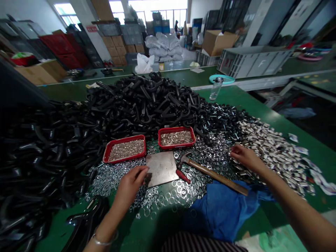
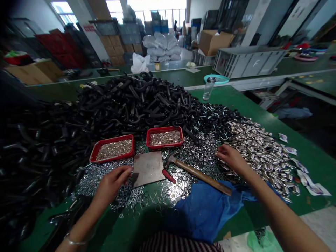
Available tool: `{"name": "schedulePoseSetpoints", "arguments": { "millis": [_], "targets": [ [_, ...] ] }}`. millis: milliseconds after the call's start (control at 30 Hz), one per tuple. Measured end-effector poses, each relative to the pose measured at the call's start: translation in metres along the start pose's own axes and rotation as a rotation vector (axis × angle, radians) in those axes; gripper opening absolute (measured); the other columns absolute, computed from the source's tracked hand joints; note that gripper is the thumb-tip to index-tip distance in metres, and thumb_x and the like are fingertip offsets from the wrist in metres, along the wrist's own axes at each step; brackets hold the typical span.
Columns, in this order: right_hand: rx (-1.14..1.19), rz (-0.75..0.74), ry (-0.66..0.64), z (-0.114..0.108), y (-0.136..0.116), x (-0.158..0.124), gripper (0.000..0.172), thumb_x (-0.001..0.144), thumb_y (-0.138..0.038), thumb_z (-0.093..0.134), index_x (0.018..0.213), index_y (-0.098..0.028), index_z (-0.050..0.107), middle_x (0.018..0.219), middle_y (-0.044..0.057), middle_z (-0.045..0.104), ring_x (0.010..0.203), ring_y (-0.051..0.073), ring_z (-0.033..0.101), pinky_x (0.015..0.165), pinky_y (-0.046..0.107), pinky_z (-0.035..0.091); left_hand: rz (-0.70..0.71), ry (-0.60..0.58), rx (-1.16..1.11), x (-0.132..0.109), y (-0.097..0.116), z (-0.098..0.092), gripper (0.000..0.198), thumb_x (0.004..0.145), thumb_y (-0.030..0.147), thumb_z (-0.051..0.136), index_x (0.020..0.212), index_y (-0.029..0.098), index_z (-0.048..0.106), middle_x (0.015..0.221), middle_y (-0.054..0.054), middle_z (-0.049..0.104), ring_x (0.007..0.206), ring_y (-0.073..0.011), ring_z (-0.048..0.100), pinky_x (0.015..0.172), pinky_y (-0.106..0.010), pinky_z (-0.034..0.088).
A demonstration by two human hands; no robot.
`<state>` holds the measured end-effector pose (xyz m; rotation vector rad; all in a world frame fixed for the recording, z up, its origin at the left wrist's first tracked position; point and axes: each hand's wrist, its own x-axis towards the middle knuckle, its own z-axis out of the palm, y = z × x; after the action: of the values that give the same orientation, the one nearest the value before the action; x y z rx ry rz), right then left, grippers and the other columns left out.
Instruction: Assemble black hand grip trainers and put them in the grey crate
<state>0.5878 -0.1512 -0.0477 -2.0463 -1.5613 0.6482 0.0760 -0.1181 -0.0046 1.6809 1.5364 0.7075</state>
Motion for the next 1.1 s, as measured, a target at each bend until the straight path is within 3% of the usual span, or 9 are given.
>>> {"name": "schedulePoseSetpoints", "arguments": {
  "millis": [133, 200, 267, 333, 433, 533, 667, 900, 1100],
  "targets": [
    [0.576, 0.016, -0.077, 0.007, -0.058, 0.004, 0.028, 0.081, -0.046, 0.070, 0.094, -0.023, 0.060, 0.085, 0.003, 0.070, 0.066, 0.016, 0.065, 0.067, 0.031, 0.054, 0.002, -0.130, -0.251, 0.011, 0.021, 0.049, 0.037, 0.087, 0.046, 0.058, 0.107, 0.017, 0.070, 0.072, -0.002, 0.069, 0.064, -0.0172, 0.065, 0.066, -0.028, 0.051],
    [0.742, 0.012, -0.150, 0.020, -0.090, 0.010, 0.031, 0.079, -0.047, 0.075, 0.092, -0.023, 0.060, 0.089, 0.004, 0.071, 0.066, 0.015, 0.065, 0.066, 0.029, 0.054, -0.023, -0.177, -0.363, 0.016, 0.028, 0.065, 0.038, 0.085, 0.043, 0.061, 0.109, 0.015, 0.068, 0.069, -0.002, 0.069, 0.065, -0.0176, 0.067, 0.065, -0.028, 0.051],
    [0.767, 0.035, -0.254, 0.036, -0.119, 0.017, 0.036, 0.078, -0.050, 0.075, 0.094, -0.022, 0.060, 0.085, 0.003, 0.072, 0.054, 0.011, 0.059, 0.051, 0.025, 0.049, -0.047, -0.199, -0.445, 0.017, 0.031, 0.076, 0.036, 0.084, 0.041, 0.064, 0.107, 0.014, 0.067, 0.067, -0.002, 0.068, 0.063, -0.0166, 0.066, 0.062, -0.026, 0.050],
    [0.684, 0.054, -0.335, 0.056, -0.142, 0.026, 0.039, 0.079, -0.056, 0.072, 0.093, -0.022, 0.059, 0.069, 0.000, 0.068, 0.040, 0.008, 0.045, 0.037, 0.020, 0.033, -0.051, -0.206, -0.503, 0.017, 0.031, 0.081, 0.032, 0.084, 0.039, 0.065, 0.103, 0.015, 0.066, 0.065, -0.001, 0.067, 0.061, -0.0151, 0.066, 0.060, -0.024, 0.049],
    [0.566, 0.047, -0.398, 0.086, -0.169, 0.035, 0.045, 0.076, -0.063, 0.071, 0.078, -0.021, 0.053, 0.048, -0.005, 0.054, 0.035, 0.005, 0.031, 0.034, 0.018, 0.017, -0.066, -0.188, -0.588, 0.015, 0.028, 0.080, 0.030, 0.084, 0.038, 0.066, 0.103, 0.015, 0.067, 0.069, -0.001, 0.067, 0.064, -0.0141, 0.066, 0.061, -0.023, 0.050],
    [0.715, 0.077, -0.526, 0.110, -0.191, 0.034, 0.047, 0.075, -0.061, 0.074, 0.078, -0.022, 0.049, 0.056, -0.006, 0.054, 0.039, 0.004, 0.030, 0.035, 0.017, 0.017, -0.120, -0.137, -0.690, 0.016, 0.023, 0.078, 0.030, 0.083, 0.037, 0.068, 0.103, 0.015, 0.066, 0.076, -0.003, 0.070, 0.065, -0.0138, 0.067, 0.062, -0.024, 0.052],
    [0.905, 0.114, -0.744, 0.130, -0.214, 0.019, 0.041, 0.079, -0.052, 0.076, 0.085, -0.022, 0.049, 0.057, -0.010, 0.046, 0.040, 0.002, 0.024, 0.034, 0.015, 0.014, -0.166, -0.100, -0.867, 0.022, 0.017, 0.082, 0.034, 0.079, 0.038, 0.072, 0.101, 0.013, 0.062, 0.085, -0.007, 0.071, 0.067, -0.0152, 0.069, 0.063, -0.027, 0.055],
    [0.952, 0.082, -0.773, 0.149, -0.221, -0.002, 0.036, 0.090, -0.052, 0.064, 0.085, -0.021, 0.048, 0.049, -0.011, 0.045, 0.032, 0.002, 0.027, 0.032, 0.015, 0.015, -0.200, -0.153, -0.990, 0.023, 0.016, 0.090, 0.040, 0.079, 0.041, 0.075, 0.102, 0.011, 0.063, 0.083, -0.007, 0.071, 0.068, -0.0157, 0.070, 0.066, -0.029, 0.055],
    [1.079, 0.225, -0.849, 0.149, -0.217, -0.004, 0.036, 0.087, -0.051, 0.069, 0.079, -0.020, 0.052, 0.050, -0.010, 0.038, 0.036, 0.002, 0.027, 0.033, 0.014, 0.020, -0.129, -0.171, -1.045, 0.019, 0.015, 0.085, 0.038, 0.081, 0.042, 0.074, 0.103, 0.013, 0.064, 0.087, -0.008, 0.073, 0.070, -0.0152, 0.070, 0.067, -0.027, 0.053]
  ]
}}
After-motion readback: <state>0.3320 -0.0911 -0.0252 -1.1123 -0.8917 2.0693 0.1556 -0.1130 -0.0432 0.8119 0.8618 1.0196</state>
